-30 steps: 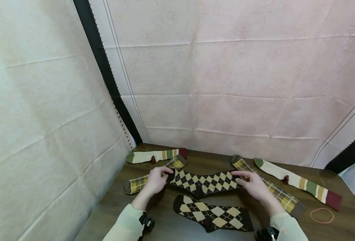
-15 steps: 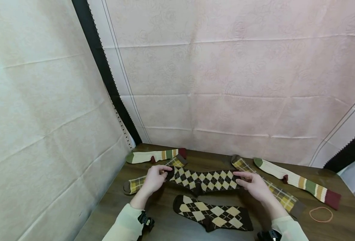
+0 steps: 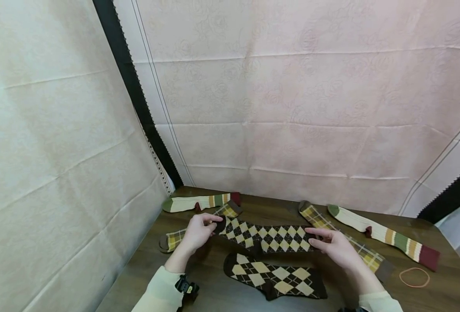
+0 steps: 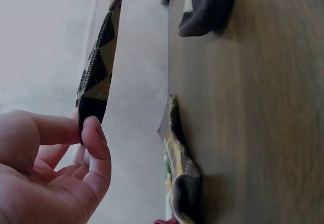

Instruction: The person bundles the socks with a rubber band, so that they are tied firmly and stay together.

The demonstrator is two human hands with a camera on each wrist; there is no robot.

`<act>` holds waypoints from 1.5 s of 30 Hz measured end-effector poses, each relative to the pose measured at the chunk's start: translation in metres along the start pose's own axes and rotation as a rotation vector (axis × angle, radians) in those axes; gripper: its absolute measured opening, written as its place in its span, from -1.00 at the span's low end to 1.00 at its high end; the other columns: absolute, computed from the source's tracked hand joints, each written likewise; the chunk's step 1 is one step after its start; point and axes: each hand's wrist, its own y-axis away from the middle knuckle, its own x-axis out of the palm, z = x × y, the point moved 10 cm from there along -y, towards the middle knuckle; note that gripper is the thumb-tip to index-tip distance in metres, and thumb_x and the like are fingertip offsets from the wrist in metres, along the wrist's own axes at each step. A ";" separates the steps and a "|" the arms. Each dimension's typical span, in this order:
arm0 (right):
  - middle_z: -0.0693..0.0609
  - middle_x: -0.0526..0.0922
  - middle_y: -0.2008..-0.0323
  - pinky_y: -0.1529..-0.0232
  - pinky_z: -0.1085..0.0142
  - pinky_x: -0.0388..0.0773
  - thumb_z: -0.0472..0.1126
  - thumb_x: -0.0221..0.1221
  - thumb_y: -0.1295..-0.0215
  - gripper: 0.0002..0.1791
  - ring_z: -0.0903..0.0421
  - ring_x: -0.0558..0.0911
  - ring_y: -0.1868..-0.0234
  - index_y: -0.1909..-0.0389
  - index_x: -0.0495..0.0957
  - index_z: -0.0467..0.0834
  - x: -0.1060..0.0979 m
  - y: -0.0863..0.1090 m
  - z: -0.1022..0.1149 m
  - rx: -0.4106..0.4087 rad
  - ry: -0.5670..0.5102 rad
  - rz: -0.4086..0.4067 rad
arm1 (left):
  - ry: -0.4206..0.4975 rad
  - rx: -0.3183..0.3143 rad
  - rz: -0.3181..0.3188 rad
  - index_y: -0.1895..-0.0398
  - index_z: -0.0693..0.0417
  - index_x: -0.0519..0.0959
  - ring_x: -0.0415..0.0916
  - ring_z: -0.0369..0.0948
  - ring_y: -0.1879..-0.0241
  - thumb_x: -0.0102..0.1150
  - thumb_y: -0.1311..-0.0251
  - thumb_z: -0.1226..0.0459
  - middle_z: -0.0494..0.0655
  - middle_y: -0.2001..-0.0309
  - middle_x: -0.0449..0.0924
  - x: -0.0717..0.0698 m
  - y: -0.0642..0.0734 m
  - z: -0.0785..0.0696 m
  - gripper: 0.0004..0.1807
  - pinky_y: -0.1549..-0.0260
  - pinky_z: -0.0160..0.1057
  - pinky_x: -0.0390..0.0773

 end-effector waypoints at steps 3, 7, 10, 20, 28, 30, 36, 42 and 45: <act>-0.25 0.59 -0.30 0.36 0.18 0.56 -0.11 0.38 -0.46 -0.45 0.12 0.45 0.45 -0.40 0.60 -0.20 0.001 0.006 -0.002 0.018 -0.016 0.026 | 0.019 -0.011 0.017 -0.02 0.10 0.82 0.66 0.25 0.28 0.14 -0.47 0.47 0.05 0.17 0.68 0.000 0.003 0.000 -0.71 0.29 0.04 0.70; -0.25 0.59 -0.27 0.39 0.20 0.55 -0.12 0.37 -0.47 -0.42 0.15 0.46 0.46 -0.43 0.56 -0.22 0.005 0.015 -0.001 0.014 -0.050 0.086 | 0.048 -0.022 0.036 -0.01 0.09 0.82 0.66 0.23 0.27 0.14 -0.46 0.46 0.08 -0.01 0.70 0.000 0.008 -0.001 -0.71 0.20 0.18 0.69; -0.24 0.64 -0.14 0.40 0.21 0.57 -0.13 0.36 -0.48 -0.39 0.19 0.47 0.50 -0.46 0.52 -0.25 0.010 0.024 0.000 -0.004 -0.061 0.143 | 0.062 -0.030 0.058 0.01 0.10 0.82 0.65 0.14 0.32 0.14 -0.44 0.47 0.10 -0.11 0.68 0.001 0.012 -0.001 -0.71 0.22 0.13 0.70; -0.27 0.61 -0.28 0.40 0.20 0.59 -0.17 0.33 -0.50 -0.41 0.21 0.44 0.55 -0.45 0.50 -0.31 0.018 0.047 -0.009 0.014 -0.119 0.245 | 0.110 -0.067 0.173 -0.01 0.18 0.81 0.57 -0.16 0.43 0.18 -0.40 0.47 0.13 -0.15 0.69 0.011 0.028 -0.002 -0.73 0.38 -0.13 0.63; -0.29 0.69 -0.18 0.30 0.20 0.68 -0.22 0.32 -0.50 -0.46 0.09 0.73 0.33 -0.39 0.53 -0.38 0.021 0.057 -0.007 -0.026 -0.141 0.326 | 0.108 -0.055 0.253 -0.05 0.21 0.80 0.54 -0.18 0.50 0.19 -0.42 0.45 0.11 -0.11 0.69 0.012 0.036 -0.008 -0.73 0.46 -0.21 0.60; -0.27 0.70 -0.16 0.32 0.22 0.67 -0.22 0.33 -0.48 -0.47 0.11 0.73 0.35 -0.37 0.54 -0.38 0.021 0.059 -0.007 -0.025 -0.139 0.336 | 0.092 -0.043 0.276 -0.05 0.19 0.80 0.55 -0.17 0.50 0.19 -0.43 0.45 0.09 -0.11 0.68 0.012 0.036 -0.011 -0.73 0.45 -0.18 0.61; -0.36 0.57 -0.29 0.39 0.26 0.64 -0.24 0.34 -0.46 -0.48 0.19 0.64 0.48 -0.36 0.56 -0.36 0.022 0.060 -0.007 -0.029 -0.129 0.347 | 0.041 -0.016 0.321 -0.02 0.17 0.81 0.58 -0.10 0.51 0.22 -0.42 0.43 0.03 0.24 0.71 0.013 0.038 -0.015 -0.75 0.45 -0.12 0.63; -0.24 0.57 -0.06 0.46 0.28 0.60 -0.28 0.36 -0.43 -0.46 0.23 0.57 0.53 -0.37 0.54 -0.34 0.022 0.060 -0.008 -0.044 -0.103 0.346 | 0.023 -0.010 0.366 0.01 0.16 0.82 0.59 -0.14 0.53 0.25 -0.37 0.47 0.10 0.42 0.70 0.017 0.040 -0.017 -0.75 0.46 -0.10 0.67; -0.15 0.50 0.09 0.49 0.27 0.60 -0.29 0.38 -0.40 -0.44 0.23 0.54 0.53 -0.38 0.53 -0.34 0.021 0.060 -0.009 -0.048 -0.093 0.346 | 0.031 -0.015 0.396 0.04 0.18 0.82 0.60 -0.19 0.55 0.29 -0.36 0.45 0.06 0.41 0.73 0.020 0.042 -0.016 -0.79 0.45 -0.09 0.70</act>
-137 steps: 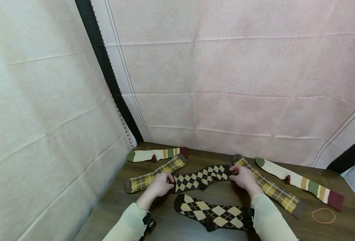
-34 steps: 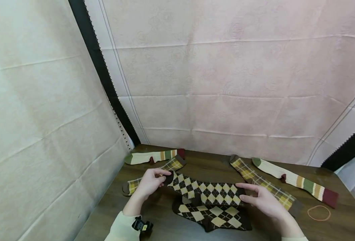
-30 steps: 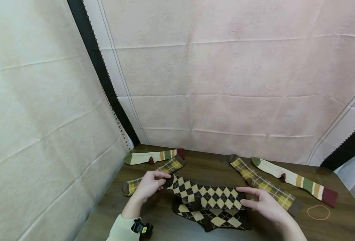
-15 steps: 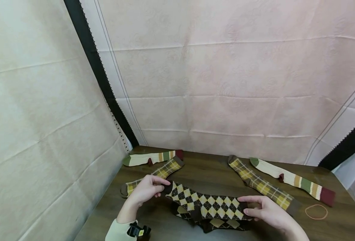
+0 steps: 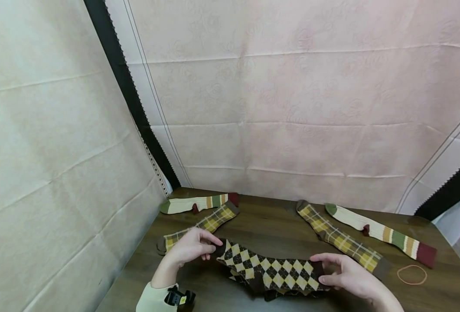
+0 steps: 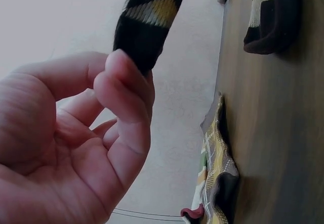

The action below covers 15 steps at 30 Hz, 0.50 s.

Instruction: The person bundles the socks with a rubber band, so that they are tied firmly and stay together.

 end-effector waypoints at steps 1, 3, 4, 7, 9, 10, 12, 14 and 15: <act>-0.15 0.49 0.10 0.49 0.26 0.60 -0.29 0.38 -0.40 -0.43 0.22 0.56 0.52 -0.38 0.53 -0.34 0.000 0.000 -0.001 -0.001 0.005 0.001 | 0.001 -0.005 0.007 0.05 0.18 0.82 0.60 -0.20 0.55 0.31 -0.36 0.44 0.05 0.41 0.73 0.001 0.000 0.000 -0.80 0.46 -0.09 0.70; -0.14 0.50 0.11 0.49 0.23 0.61 -0.29 0.39 -0.38 -0.41 0.19 0.59 0.48 -0.38 0.52 -0.34 0.001 0.000 -0.003 0.000 0.017 0.003 | 0.004 -0.016 0.021 0.06 0.18 0.83 0.62 -0.21 0.55 0.33 -0.35 0.43 0.02 0.39 0.74 0.003 0.000 0.002 -0.82 0.45 -0.11 0.71; -0.14 0.50 0.11 0.49 0.23 0.62 -0.29 0.40 -0.37 -0.41 0.17 0.60 0.46 -0.38 0.52 -0.34 0.002 -0.001 -0.004 0.000 0.026 0.003 | 0.005 -0.021 0.026 0.07 0.18 0.83 0.62 -0.21 0.55 0.33 -0.34 0.43 0.02 0.37 0.75 0.003 0.000 0.002 -0.82 0.46 -0.12 0.70; -0.13 0.51 0.12 0.49 0.22 0.62 -0.29 0.41 -0.35 -0.39 0.15 0.61 0.43 -0.38 0.52 -0.34 0.004 -0.002 -0.006 -0.002 0.046 0.006 | 0.006 -0.034 0.036 0.09 0.18 0.83 0.63 -0.22 0.55 0.32 -0.32 0.45 0.02 0.32 0.77 0.005 0.001 0.004 -0.82 0.46 -0.15 0.70; -0.13 0.50 0.14 0.50 0.24 0.62 -0.30 0.42 -0.34 -0.39 0.17 0.58 0.43 -0.38 0.52 -0.35 0.005 -0.003 -0.007 -0.012 0.052 0.008 | 0.011 -0.039 0.044 0.11 0.19 0.83 0.63 -0.22 0.56 0.33 -0.31 0.45 0.03 0.28 0.78 0.006 0.001 0.005 -0.83 0.46 -0.14 0.71; -0.12 0.49 0.16 0.51 0.26 0.61 -0.30 0.42 -0.34 -0.38 0.19 0.56 0.44 -0.38 0.52 -0.35 0.005 -0.004 -0.006 -0.017 0.051 0.012 | 0.012 -0.041 0.048 0.12 0.20 0.83 0.64 -0.22 0.56 0.34 -0.31 0.45 0.04 0.28 0.79 0.006 0.001 0.005 -0.83 0.46 -0.14 0.71; -0.10 0.48 0.19 0.52 0.28 0.59 -0.30 0.42 -0.34 -0.38 0.22 0.52 0.46 -0.39 0.51 -0.36 0.007 -0.004 -0.005 -0.025 0.044 0.023 | 0.019 -0.045 0.058 0.13 0.20 0.84 0.64 -0.23 0.57 0.35 -0.31 0.45 0.05 0.28 0.80 0.008 0.001 0.006 -0.85 0.46 -0.13 0.72; -0.09 0.47 0.21 0.53 0.30 0.58 -0.31 0.41 -0.35 -0.36 0.25 0.50 0.47 -0.41 0.50 -0.38 0.007 -0.004 -0.005 -0.030 0.040 0.034 | 0.028 -0.051 0.066 0.14 0.21 0.84 0.64 -0.23 0.57 0.37 -0.31 0.44 0.06 0.27 0.80 0.009 0.001 0.006 -0.86 0.48 -0.19 0.71; -0.08 0.46 0.22 0.53 0.30 0.58 -0.31 0.41 -0.35 -0.35 0.26 0.49 0.48 -0.42 0.49 -0.38 0.008 -0.004 -0.005 -0.028 0.038 0.036 | 0.034 -0.055 0.069 0.14 0.21 0.83 0.64 -0.23 0.57 0.37 -0.31 0.44 0.06 0.26 0.80 0.010 0.001 0.007 -0.87 0.49 -0.22 0.70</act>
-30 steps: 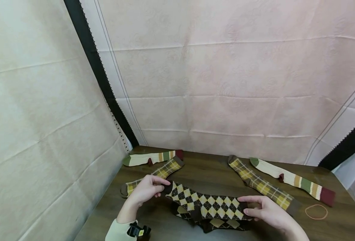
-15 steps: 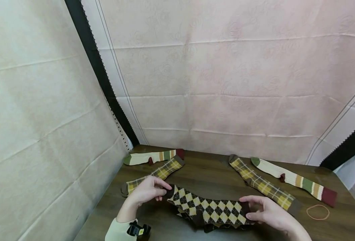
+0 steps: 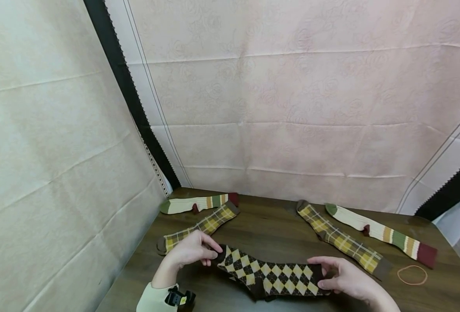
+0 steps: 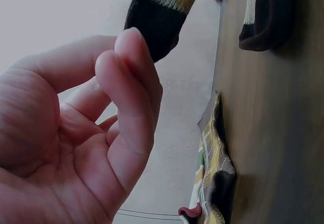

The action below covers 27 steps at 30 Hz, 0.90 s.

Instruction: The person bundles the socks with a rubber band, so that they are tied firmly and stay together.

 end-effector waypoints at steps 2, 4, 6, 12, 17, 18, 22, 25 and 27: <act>-0.07 0.46 0.22 0.53 0.31 0.57 -0.31 0.41 -0.36 -0.34 0.26 0.48 0.47 -0.43 0.47 -0.38 0.000 0.000 -0.001 0.004 -0.005 0.004 | 0.011 -0.008 0.003 0.14 0.22 0.83 0.64 -0.23 0.58 0.37 -0.31 0.44 0.07 0.25 0.80 0.001 0.000 0.002 -0.87 0.50 -0.26 0.68; -0.06 0.47 0.22 0.53 0.31 0.57 -0.32 0.40 -0.36 -0.33 0.25 0.48 0.46 -0.44 0.46 -0.40 0.000 0.000 -0.002 0.000 -0.004 0.002 | 0.018 -0.014 0.008 0.14 0.23 0.83 0.64 -0.23 0.58 0.37 -0.32 0.44 0.07 0.23 0.80 0.003 0.000 0.003 -0.87 0.51 -0.30 0.66; -0.06 0.47 0.23 0.53 0.31 0.57 -0.35 0.40 -0.35 -0.33 0.25 0.48 0.46 -0.44 0.44 -0.42 0.000 0.000 -0.003 -0.004 -0.005 -0.005 | 0.022 -0.016 0.012 0.14 0.24 0.83 0.64 -0.23 0.58 0.37 -0.32 0.45 0.07 0.22 0.80 0.004 0.000 0.004 -0.87 0.52 -0.30 0.67; -0.07 0.49 0.25 0.53 0.30 0.57 -0.40 0.40 -0.33 -0.31 0.23 0.48 0.49 -0.45 0.42 -0.43 -0.001 0.000 -0.009 0.018 -0.001 -0.026 | 0.017 -0.019 0.027 0.15 0.24 0.83 0.65 -0.23 0.57 0.38 -0.31 0.47 0.06 0.21 0.80 0.006 -0.003 0.008 -0.87 0.50 -0.29 0.69; -0.08 0.49 0.24 0.52 0.31 0.56 -0.40 0.39 -0.34 -0.40 0.21 0.48 0.45 -0.37 0.52 -0.42 -0.001 0.000 -0.007 0.027 0.007 -0.024 | -0.016 -0.010 0.029 0.16 0.23 0.84 0.68 -0.21 0.52 0.39 -0.28 0.49 0.06 0.17 0.80 0.006 -0.005 0.009 -0.86 0.45 -0.25 0.71; -0.08 0.49 0.23 0.51 0.31 0.56 -0.39 0.39 -0.34 -0.44 0.20 0.49 0.44 -0.34 0.55 -0.41 -0.001 0.000 -0.007 0.030 0.011 -0.024 | -0.021 -0.007 0.030 0.16 0.23 0.84 0.69 -0.20 0.51 0.39 -0.27 0.49 0.05 0.16 0.80 0.006 -0.005 0.009 -0.86 0.44 -0.24 0.71; -0.07 0.51 0.21 0.50 0.31 0.56 -0.36 0.40 -0.33 -0.57 0.19 0.51 0.40 -0.20 0.67 -0.35 -0.002 0.002 -0.007 0.047 0.023 -0.029 | -0.041 -0.005 0.031 0.17 0.20 0.85 0.71 -0.17 0.48 0.43 -0.23 0.48 0.00 0.15 0.79 0.006 -0.005 0.009 -0.86 0.42 -0.21 0.73; -0.06 0.52 0.22 0.50 0.31 0.56 -0.36 0.40 -0.32 -0.61 0.20 0.51 0.44 -0.15 0.69 -0.36 -0.002 0.002 -0.008 0.049 0.028 -0.027 | -0.061 -0.013 0.032 0.18 0.17 0.85 0.72 -0.17 0.46 0.45 -0.22 0.47 -0.03 0.17 0.79 0.007 -0.006 0.011 -0.85 0.41 -0.21 0.73; -0.06 0.52 0.23 0.50 0.32 0.57 -0.36 0.41 -0.31 -0.63 0.21 0.52 0.46 -0.12 0.70 -0.35 -0.002 0.001 -0.010 0.054 0.034 -0.027 | -0.071 -0.015 0.035 0.18 0.17 0.86 0.72 -0.17 0.46 0.46 -0.21 0.47 -0.04 0.19 0.79 0.008 -0.007 0.012 -0.85 0.41 -0.20 0.73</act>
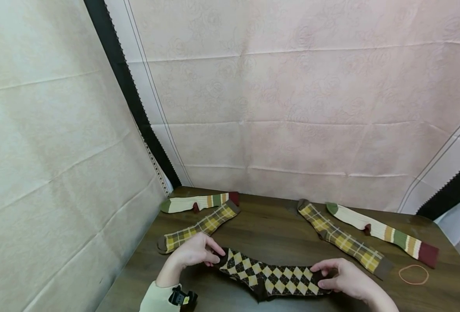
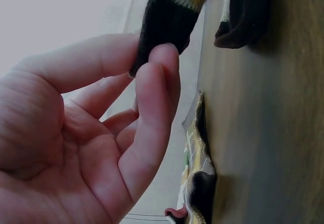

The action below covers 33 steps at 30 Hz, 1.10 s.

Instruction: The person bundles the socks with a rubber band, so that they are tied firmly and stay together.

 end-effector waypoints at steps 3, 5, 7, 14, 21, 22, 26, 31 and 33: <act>-0.07 0.51 0.24 0.49 0.32 0.56 -0.37 0.41 -0.32 -0.63 0.19 0.51 0.47 -0.13 0.69 -0.34 0.000 -0.001 -0.004 0.019 0.007 -0.002 | -0.009 -0.007 0.004 0.18 0.16 0.86 0.72 -0.18 0.45 0.46 -0.21 0.47 -0.05 0.20 0.80 0.001 -0.001 0.001 -0.85 0.41 -0.20 0.73; -0.07 0.51 0.23 0.50 0.31 0.55 -0.37 0.41 -0.32 -0.61 0.18 0.50 0.47 -0.15 0.68 -0.32 0.000 -0.002 -0.004 0.030 0.008 -0.006 | -0.009 -0.010 0.002 0.18 0.17 0.86 0.72 -0.17 0.45 0.46 -0.21 0.47 -0.05 0.18 0.80 0.002 -0.001 0.002 -0.85 0.41 -0.20 0.73; -0.08 0.51 0.23 0.50 0.31 0.54 -0.37 0.42 -0.31 -0.60 0.16 0.49 0.47 -0.16 0.67 -0.31 0.000 -0.002 -0.004 0.034 0.007 -0.011 | -0.011 -0.013 -0.002 0.18 0.17 0.86 0.72 -0.18 0.45 0.45 -0.22 0.47 -0.06 0.15 0.80 0.001 -0.001 0.002 -0.85 0.39 -0.20 0.73; -0.08 0.52 0.27 0.53 0.30 0.55 -0.37 0.45 -0.27 -0.54 0.18 0.51 0.51 -0.19 0.66 -0.31 0.000 -0.003 0.001 -0.001 0.033 -0.041 | -0.018 -0.011 -0.031 0.17 0.17 0.85 0.71 -0.17 0.44 0.45 -0.21 0.47 -0.07 0.11 0.75 -0.002 0.001 -0.001 -0.85 0.37 -0.15 0.74; -0.04 0.52 0.36 0.53 0.29 0.57 -0.37 0.45 -0.28 -0.44 0.20 0.52 0.53 -0.29 0.57 -0.37 0.006 -0.005 -0.003 0.007 0.049 -0.004 | -0.016 -0.026 -0.021 0.15 0.20 0.85 0.72 -0.17 0.44 0.46 -0.22 0.46 -0.03 0.13 0.80 0.000 -0.001 0.004 -0.85 0.37 -0.12 0.75; -0.05 0.54 0.38 0.53 0.28 0.58 -0.35 0.44 -0.31 -0.43 0.18 0.54 0.53 -0.31 0.55 -0.38 0.007 -0.004 -0.004 0.008 0.043 0.000 | -0.017 -0.027 -0.023 0.16 0.20 0.85 0.72 -0.17 0.44 0.46 -0.22 0.46 -0.04 0.13 0.80 0.000 -0.001 0.005 -0.85 0.37 -0.12 0.75; -0.10 0.64 0.43 0.54 0.22 0.63 -0.28 0.38 -0.42 -0.35 0.06 0.65 0.54 -0.41 0.41 -0.46 0.008 -0.003 -0.004 0.024 0.014 0.001 | -0.027 -0.031 -0.032 0.17 0.18 0.85 0.72 -0.18 0.45 0.46 -0.22 0.46 -0.05 0.19 0.81 0.000 -0.003 0.007 -0.86 0.38 -0.11 0.75; -0.10 0.66 0.48 0.55 0.19 0.64 -0.24 0.39 -0.43 -0.39 -0.04 0.68 0.55 -0.35 0.43 -0.46 0.007 -0.003 -0.009 0.078 0.020 -0.031 | -0.031 -0.034 -0.039 0.17 0.18 0.85 0.72 -0.15 0.44 0.46 -0.22 0.46 -0.04 0.22 0.81 0.000 -0.003 0.009 -0.86 0.39 -0.06 0.75; -0.08 0.64 0.50 0.57 0.19 0.63 -0.23 0.41 -0.41 -0.46 -0.05 0.67 0.56 -0.27 0.50 -0.41 0.006 -0.003 -0.010 0.095 0.040 -0.049 | -0.030 -0.039 -0.038 0.16 0.19 0.85 0.72 -0.14 0.44 0.46 -0.22 0.46 -0.03 0.23 0.81 0.000 -0.003 0.009 -0.86 0.38 -0.03 0.75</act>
